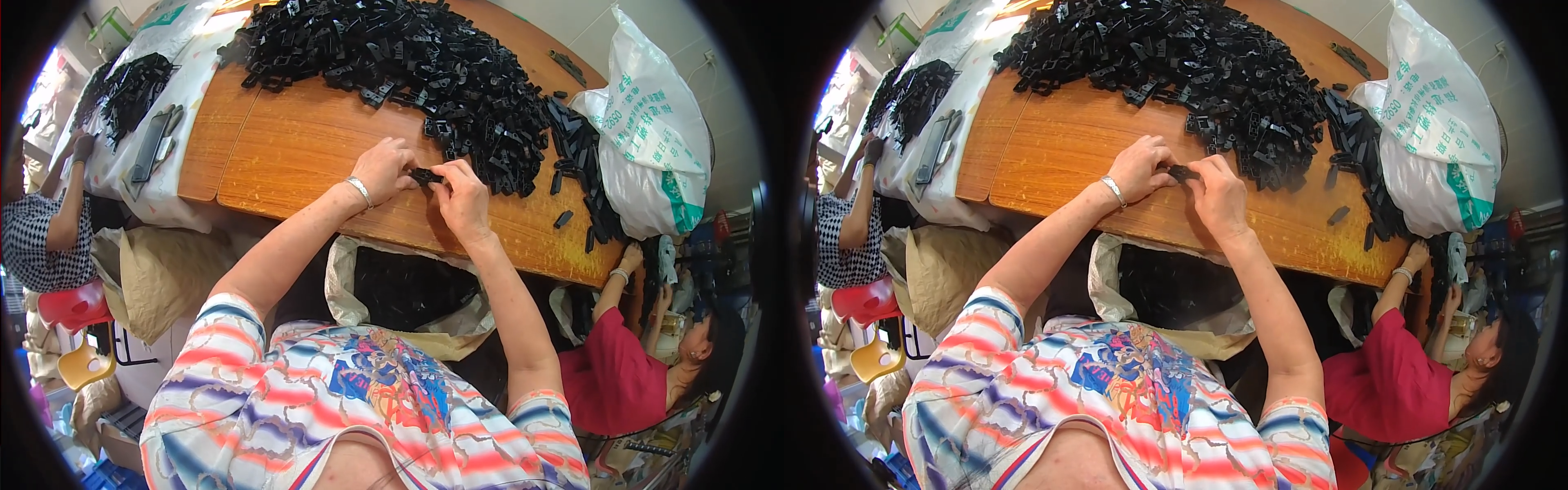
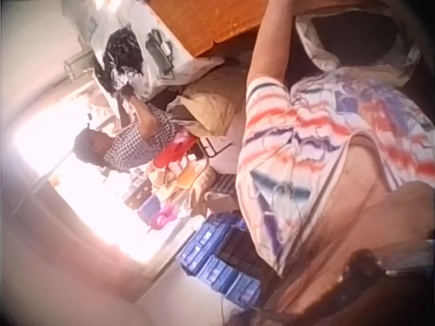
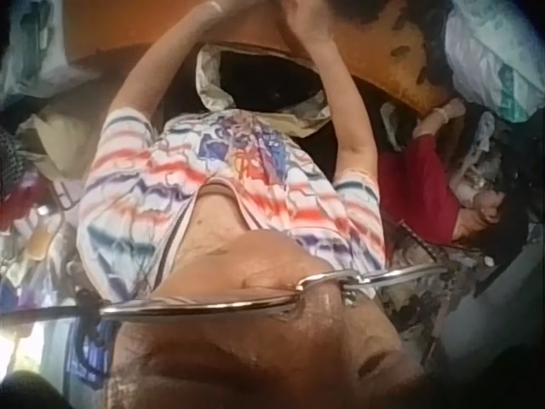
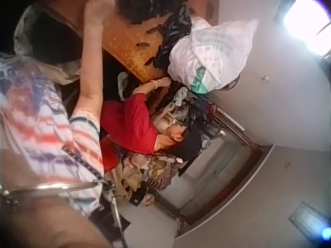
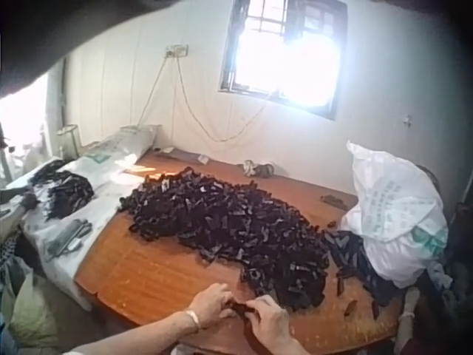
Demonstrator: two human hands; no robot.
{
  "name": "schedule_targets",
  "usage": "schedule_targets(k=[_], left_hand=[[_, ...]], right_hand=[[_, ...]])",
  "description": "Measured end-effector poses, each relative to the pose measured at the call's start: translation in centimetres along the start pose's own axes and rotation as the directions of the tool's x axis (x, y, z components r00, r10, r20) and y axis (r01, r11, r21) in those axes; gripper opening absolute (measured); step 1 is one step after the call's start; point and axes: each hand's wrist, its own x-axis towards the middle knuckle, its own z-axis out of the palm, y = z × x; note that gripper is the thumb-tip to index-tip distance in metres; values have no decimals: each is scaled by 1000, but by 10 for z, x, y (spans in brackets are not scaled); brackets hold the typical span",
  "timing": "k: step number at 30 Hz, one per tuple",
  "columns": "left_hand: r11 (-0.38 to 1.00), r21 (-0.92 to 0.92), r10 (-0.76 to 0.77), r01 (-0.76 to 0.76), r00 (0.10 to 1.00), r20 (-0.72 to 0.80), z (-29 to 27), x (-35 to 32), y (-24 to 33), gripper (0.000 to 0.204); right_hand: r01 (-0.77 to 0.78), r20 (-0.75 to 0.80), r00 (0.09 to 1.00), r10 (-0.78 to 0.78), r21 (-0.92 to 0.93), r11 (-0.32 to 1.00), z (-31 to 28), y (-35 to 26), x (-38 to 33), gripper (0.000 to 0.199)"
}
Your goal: Sorting and inspecting small black plastic buckles or components at a workshop table.
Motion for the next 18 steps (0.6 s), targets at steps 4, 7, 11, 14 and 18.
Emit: schedule_targets(k=[4, 7, 11, 14, 18], left_hand=[[1000, 3, -17, 17, 999, 34, -3, 5, 4, 23], [1000, -2, -7, 7, 999, 50, -6, 6, 5, 22], [1000, -15, -27, 27, 999, 39, -4, 2, 4, 21], [999, -12, -49, 50, 997, 53, -3, 10, 1, 23], [965, -261, 94, 30, 887, 451, -27, 24, -14, 26]], right_hand=[[-48, -27, 999, 48, 1, 999, 0, 2, -2, 28], [6, 38, 999, -3, -83, 996, -2, -2, 0, 26], [87, 61, 995, -77, -203, 975, 4, -8, -12, 29], [114, 17, 993, -113, -214, 970, 2, -9, -13, 30], [-126, 255, 957, 138, -64, 990, -21, -25, -30, 26]])
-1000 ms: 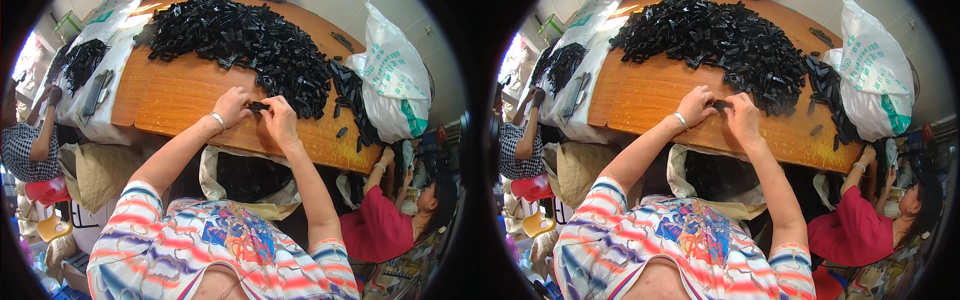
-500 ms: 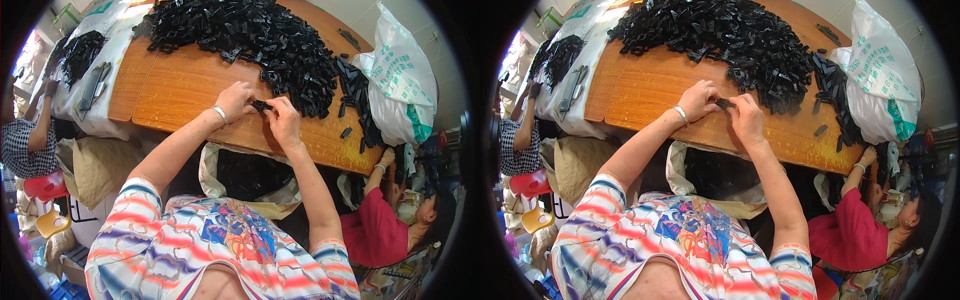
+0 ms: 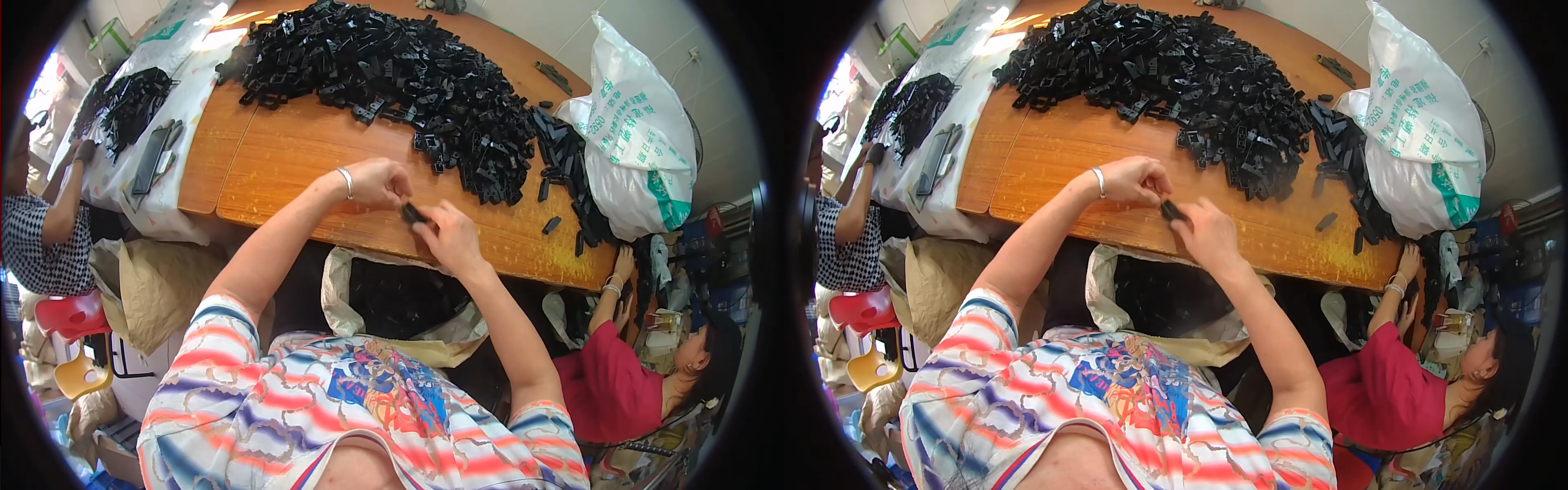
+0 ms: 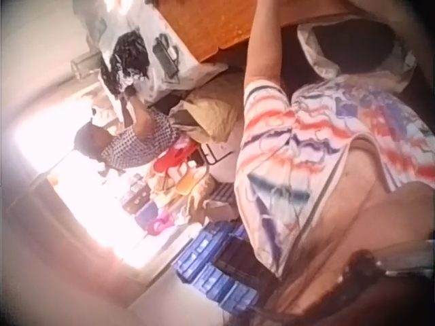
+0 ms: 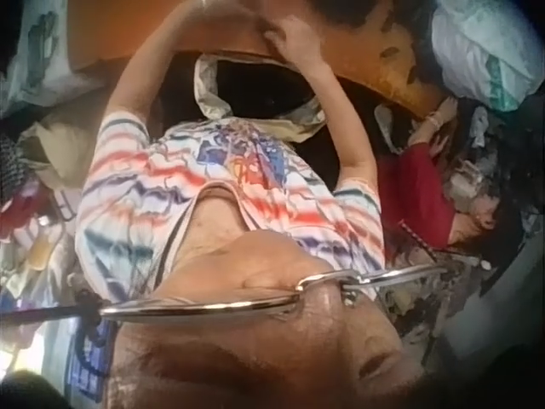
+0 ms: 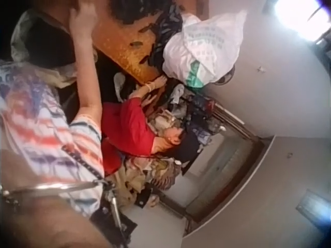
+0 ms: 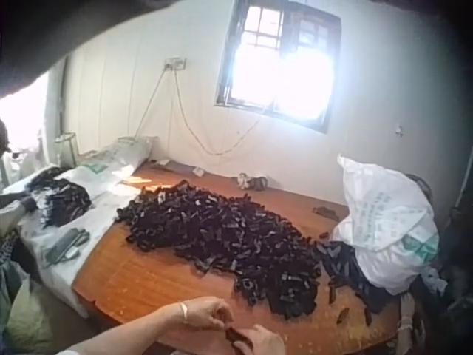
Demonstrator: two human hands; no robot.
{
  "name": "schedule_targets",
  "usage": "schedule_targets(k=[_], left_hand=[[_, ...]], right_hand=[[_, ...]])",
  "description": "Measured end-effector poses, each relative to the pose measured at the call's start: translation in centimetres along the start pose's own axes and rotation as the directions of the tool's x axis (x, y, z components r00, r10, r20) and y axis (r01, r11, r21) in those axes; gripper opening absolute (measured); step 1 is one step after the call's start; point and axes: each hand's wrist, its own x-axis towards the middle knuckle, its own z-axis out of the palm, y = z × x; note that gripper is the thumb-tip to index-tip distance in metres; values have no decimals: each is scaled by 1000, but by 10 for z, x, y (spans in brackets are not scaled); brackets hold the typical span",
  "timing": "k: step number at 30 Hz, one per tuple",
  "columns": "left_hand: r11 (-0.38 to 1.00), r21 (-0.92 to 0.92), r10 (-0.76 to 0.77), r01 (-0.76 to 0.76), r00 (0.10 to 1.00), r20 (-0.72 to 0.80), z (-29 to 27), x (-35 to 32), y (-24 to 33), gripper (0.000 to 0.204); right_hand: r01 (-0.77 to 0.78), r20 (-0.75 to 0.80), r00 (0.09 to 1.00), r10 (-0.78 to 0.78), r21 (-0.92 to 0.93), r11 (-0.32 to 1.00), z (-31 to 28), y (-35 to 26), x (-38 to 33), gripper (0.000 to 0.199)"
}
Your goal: Sorting and inspecting small black plastic buckles or components at a workshop table.
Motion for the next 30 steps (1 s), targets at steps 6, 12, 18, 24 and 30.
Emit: schedule_targets(k=[6, 12, 18, 24, 30], left_hand=[[946, 322, 187, -17, 842, -506, 1, 37, -14, 31], [894, 448, 216, 20, 856, -469, -4, 63, -11, 28], [906, 423, 184, 32, 868, -461, -4, 66, -18, 28], [904, 426, 239, -27, 860, -451, -3, 48, -24, 27], [938, 346, 164, 5, 873, -460, -6, 17, -13, 33]], right_hand=[[41, 56, 998, -38, -48, 998, -33, 18, -3, 24], [-146, -255, 963, 90, -206, 968, -4, 24, 86, 49], [-152, -228, 970, 88, -279, 948, 15, 34, 105, 41], [1, -373, 928, 22, 63, 998, 5, 35, 81, 29], [-410, 199, 911, 361, 520, 749, 9, 2, 51, 28]])
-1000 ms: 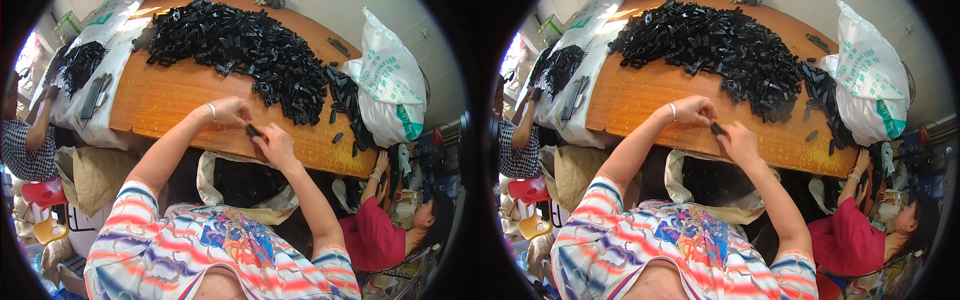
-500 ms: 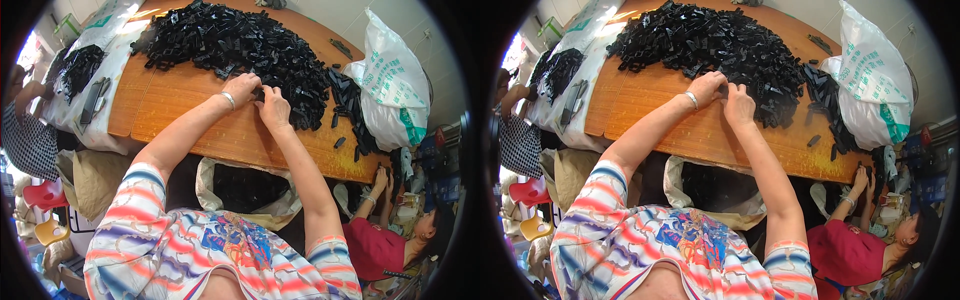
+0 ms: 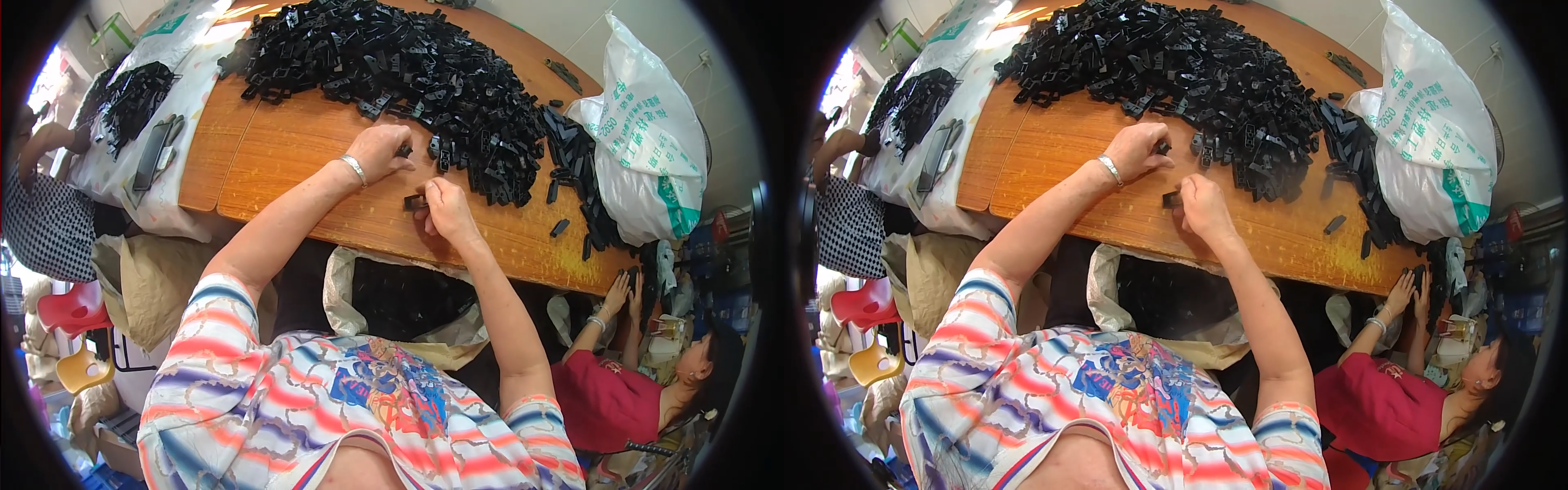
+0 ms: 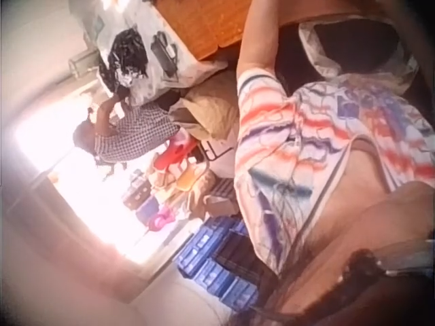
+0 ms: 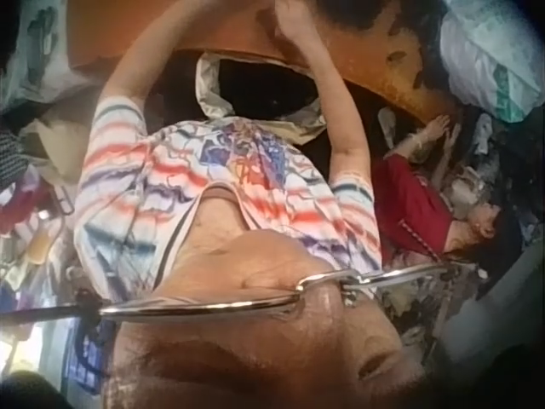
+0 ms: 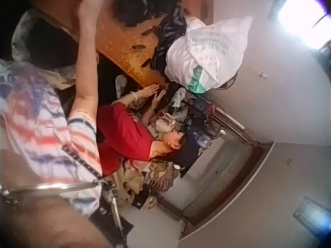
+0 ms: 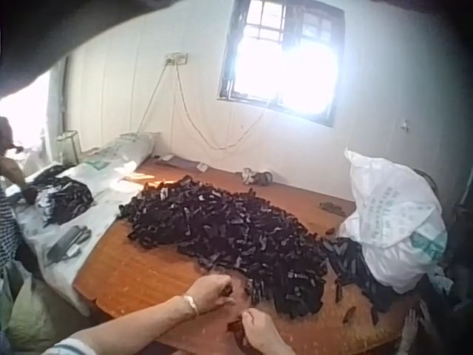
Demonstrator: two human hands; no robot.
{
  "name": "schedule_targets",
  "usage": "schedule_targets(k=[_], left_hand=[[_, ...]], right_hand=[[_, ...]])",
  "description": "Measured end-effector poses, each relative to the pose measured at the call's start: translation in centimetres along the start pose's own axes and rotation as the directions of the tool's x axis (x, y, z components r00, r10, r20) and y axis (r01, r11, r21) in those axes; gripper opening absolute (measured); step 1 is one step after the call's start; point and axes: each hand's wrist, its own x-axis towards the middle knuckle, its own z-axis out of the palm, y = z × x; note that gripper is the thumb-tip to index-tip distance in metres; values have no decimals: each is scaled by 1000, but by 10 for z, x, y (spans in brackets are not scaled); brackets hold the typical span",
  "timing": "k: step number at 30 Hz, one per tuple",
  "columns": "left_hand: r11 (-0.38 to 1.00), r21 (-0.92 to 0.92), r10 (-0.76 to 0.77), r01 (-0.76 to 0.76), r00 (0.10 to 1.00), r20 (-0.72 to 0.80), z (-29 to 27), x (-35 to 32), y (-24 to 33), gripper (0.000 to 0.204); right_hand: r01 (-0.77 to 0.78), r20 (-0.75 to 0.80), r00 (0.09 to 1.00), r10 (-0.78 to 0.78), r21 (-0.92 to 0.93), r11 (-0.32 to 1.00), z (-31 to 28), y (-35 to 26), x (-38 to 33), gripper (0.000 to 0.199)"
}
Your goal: Sorting and inspecting small black plastic buckles or components at a workshop table.
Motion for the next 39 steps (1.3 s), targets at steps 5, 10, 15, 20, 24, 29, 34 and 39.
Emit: schedule_targets(k=[5, 10, 15, 20, 24, 29, 34, 39], left_hand=[[999, -11, 54, -53, 998, 23, -14, -18, 23, 29], [1000, -6, -1, 2, 994, 112, -13, -34, 43, 29], [986, -147, -62, 78, 992, 107, -8, -39, 70, 42], [967, -241, -64, 86, 993, 96, 1, -39, 82, 51], [987, -159, -1, 0, 1000, -7, 13, -50, 90, 45], [981, 29, 192, -192, 981, 12, 29, -57, 79, 31], [993, -59, -104, 107, 994, 46, 29, -51, 85, 25], [934, 61, -357, 353, 931, 76, 23, -47, 94, 28]], right_hand=[[183, -101, 938, -330, -666, 724, -1, 23, 3, 32], [240, -158, 862, -481, -709, 663, -15, -7, -19, 25], [534, -28, 786, -618, -472, 701, -21, -24, -36, 35], [538, 41, 794, -606, -509, 671, -32, -9, -47, 28], [393, -54, 869, -491, -527, 753, -49, 12, -51, 21], [171, -133, 935, -329, -645, 745, -51, 31, -66, 29], [121, -161, 949, -273, -611, 782, -44, 35, -71, 29], [102, -179, 945, -274, -635, 766, -38, 31, -72, 27]])
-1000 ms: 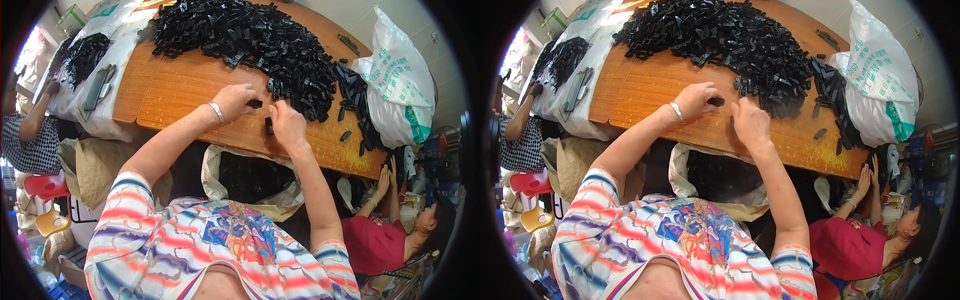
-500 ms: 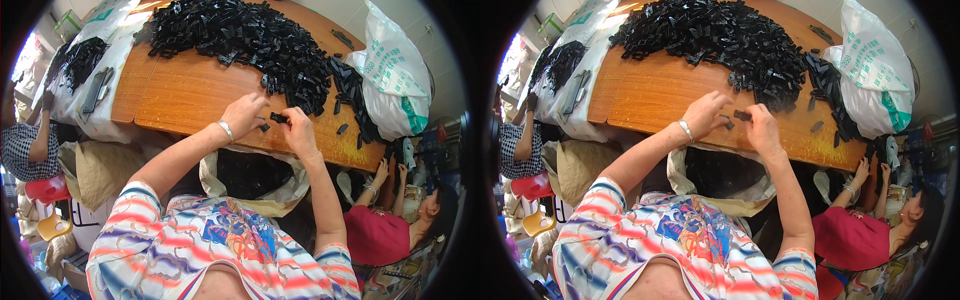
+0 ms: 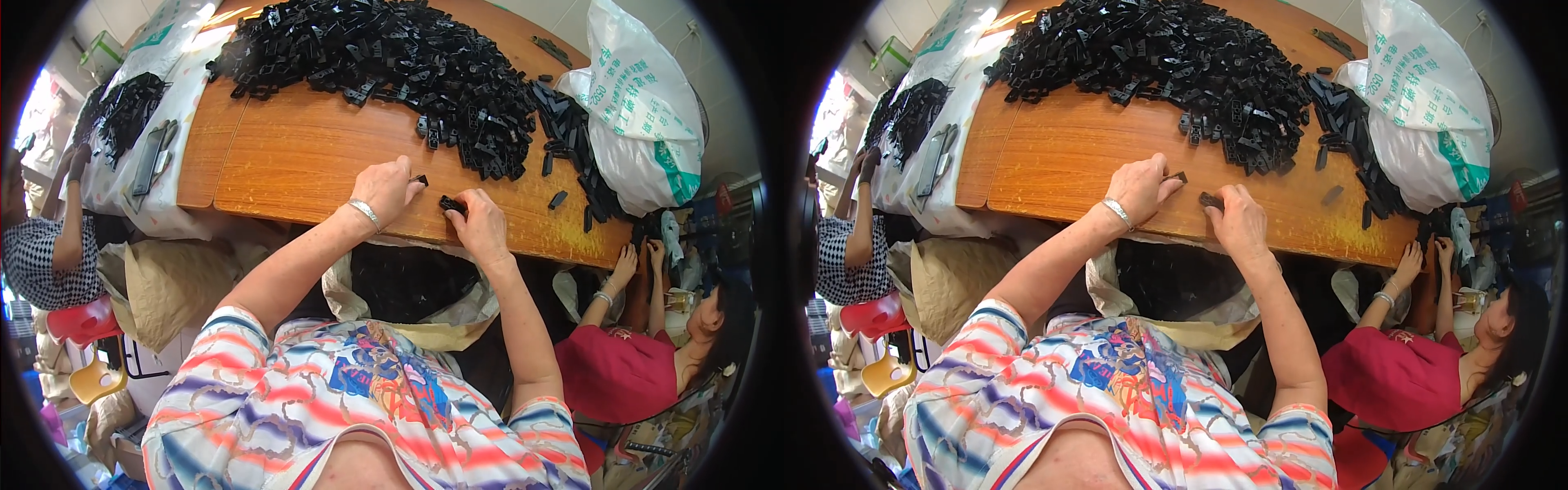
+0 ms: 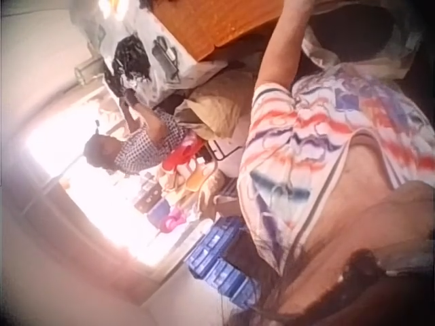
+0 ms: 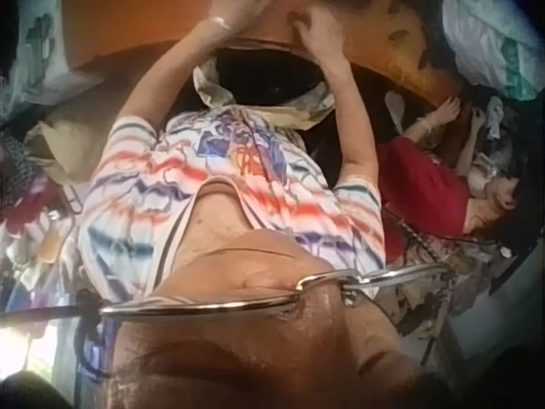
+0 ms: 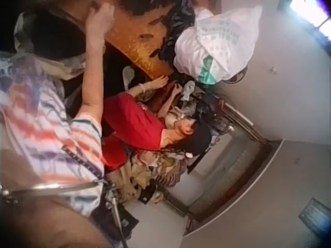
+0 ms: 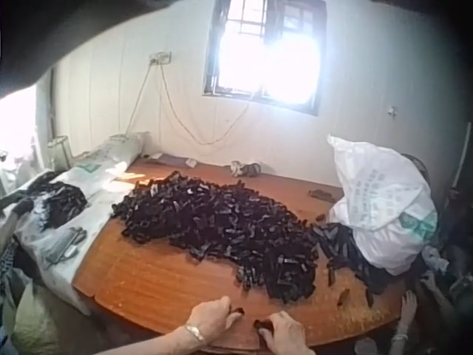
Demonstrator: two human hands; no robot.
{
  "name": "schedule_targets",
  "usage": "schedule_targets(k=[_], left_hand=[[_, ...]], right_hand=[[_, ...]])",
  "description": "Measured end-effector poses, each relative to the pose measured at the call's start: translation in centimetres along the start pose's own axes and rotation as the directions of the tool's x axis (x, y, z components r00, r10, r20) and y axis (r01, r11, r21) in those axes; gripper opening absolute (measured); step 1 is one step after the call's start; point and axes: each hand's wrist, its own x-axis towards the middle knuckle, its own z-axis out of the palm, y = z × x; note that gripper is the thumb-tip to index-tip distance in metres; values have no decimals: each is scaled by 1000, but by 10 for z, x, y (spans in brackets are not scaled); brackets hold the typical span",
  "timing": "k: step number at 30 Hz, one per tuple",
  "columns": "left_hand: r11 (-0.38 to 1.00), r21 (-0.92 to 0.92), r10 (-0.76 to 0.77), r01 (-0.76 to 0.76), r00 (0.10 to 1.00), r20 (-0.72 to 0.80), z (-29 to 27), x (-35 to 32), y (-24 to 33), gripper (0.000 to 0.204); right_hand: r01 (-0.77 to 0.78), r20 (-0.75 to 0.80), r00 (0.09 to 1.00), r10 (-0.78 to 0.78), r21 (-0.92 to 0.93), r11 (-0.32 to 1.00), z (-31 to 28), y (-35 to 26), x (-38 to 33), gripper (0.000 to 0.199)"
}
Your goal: Sorting and inspecting small black plastic buckles or components at a workshop table.
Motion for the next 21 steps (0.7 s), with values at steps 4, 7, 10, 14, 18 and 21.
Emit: schedule_targets(k=[4, 7, 10, 14, 18, 21], left_hand=[[994, -105, -27, 26, 1000, -10, 4, -11, -2, 25], [938, -346, 12, -4, 1000, 20, 5, -20, 3, 22], [941, -326, 118, -91, 991, 64, 2, -26, 6, 17], [943, -169, 280, -285, 958, -52, -1, -7, -7, 25], [939, -103, 338, -329, 938, 84, -7, 14, -10, 26], [943, -111, 332, -314, 916, 228, -8, 23, -13, 26]], right_hand=[[-5, -19, 1000, 5, 1, 1000, 3, 1, 1, 25], [-22, -46, 999, 24, 43, 999, 6, 4, 0, 22], [-52, -68, 996, 61, 129, 990, 6, -1, 2, 20], [-63, -103, 991, 91, 249, 966, 6, -15, 4, 21], [9, -167, 986, 27, 212, 977, 16, -21, 7, 21], [-24, -145, 988, 59, 237, 971, 22, -24, 9, 21]])
